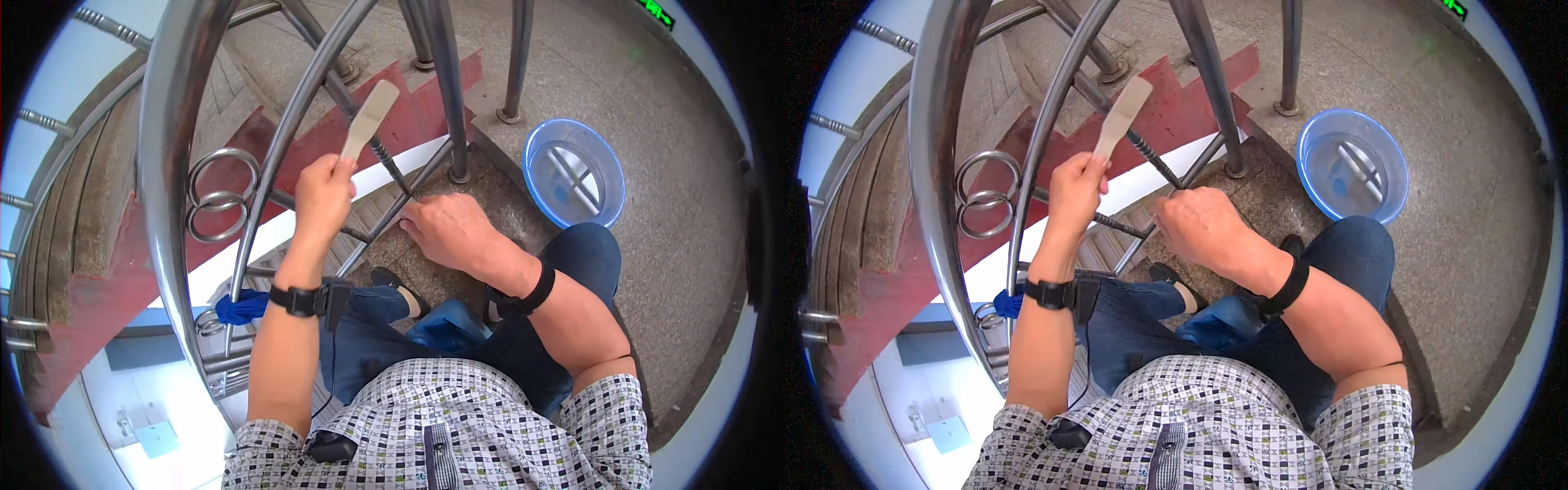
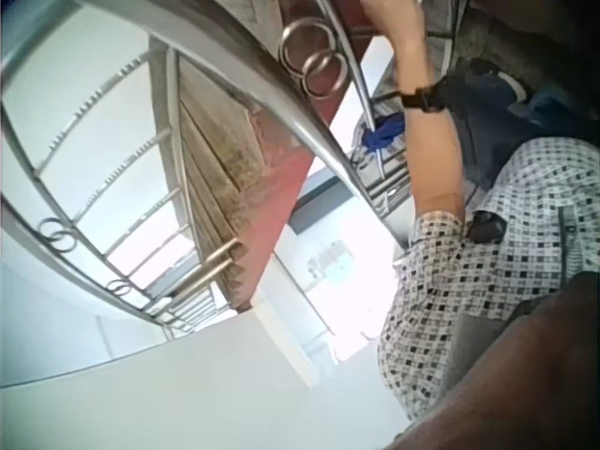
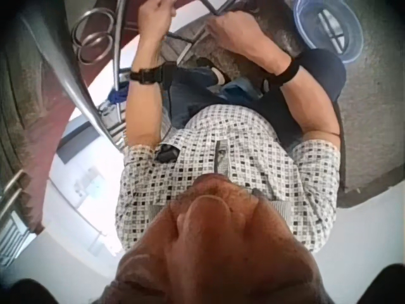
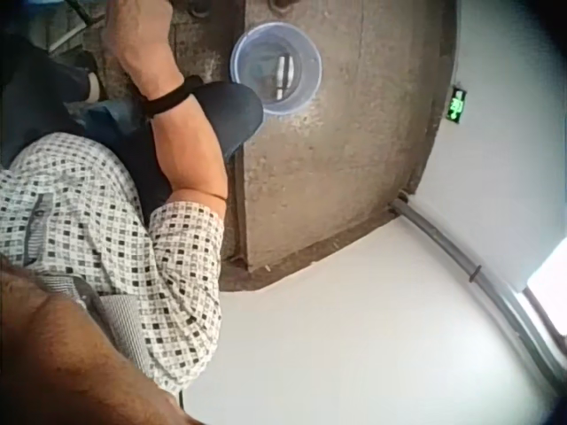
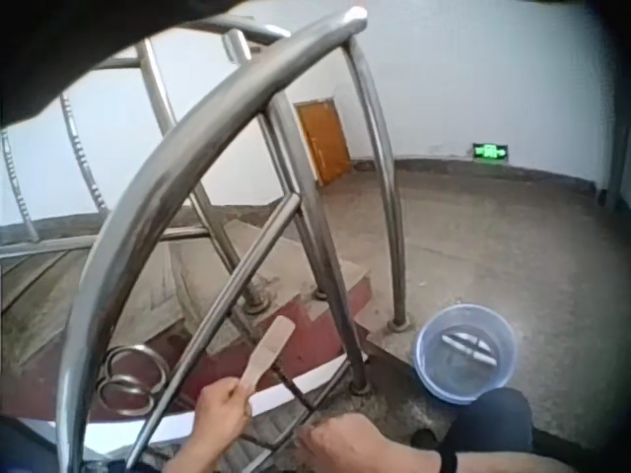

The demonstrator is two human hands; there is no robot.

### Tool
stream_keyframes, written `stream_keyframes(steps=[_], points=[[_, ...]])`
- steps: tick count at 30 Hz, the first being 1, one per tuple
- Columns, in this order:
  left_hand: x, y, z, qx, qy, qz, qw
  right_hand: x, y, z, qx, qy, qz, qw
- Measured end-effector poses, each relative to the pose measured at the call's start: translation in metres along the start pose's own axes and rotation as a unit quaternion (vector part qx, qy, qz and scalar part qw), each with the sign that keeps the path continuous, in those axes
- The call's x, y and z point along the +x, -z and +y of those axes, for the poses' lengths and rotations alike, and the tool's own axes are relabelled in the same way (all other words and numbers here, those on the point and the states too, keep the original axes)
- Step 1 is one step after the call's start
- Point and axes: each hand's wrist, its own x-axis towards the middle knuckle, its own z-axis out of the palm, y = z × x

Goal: The recorder is cleaning a stainless steel stair railing and the concrete stairs using a brush and sandpaper.

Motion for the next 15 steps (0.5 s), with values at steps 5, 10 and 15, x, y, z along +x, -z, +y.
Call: stream_keyframes(steps=[5, 10, 15], points=[[0.003, -0.011, 0.005, 0.007, -0.009, 0.018, 1.0, 0.0, 0.001, -0.002, -0.022, -0.025, -0.025, 0.999], [-0.016, 0.006, -0.016, 0.001, -0.005, 0.01, 1.0, -0.004, 0.002, -0.001, -0.021, -0.026, -0.014, 0.999], [-0.044, 0.024, -0.027, 0.014, 0.009, 0.008, 1.0, -0.003, 0.001, -0.001, -0.019, -0.017, -0.024, 0.999]])
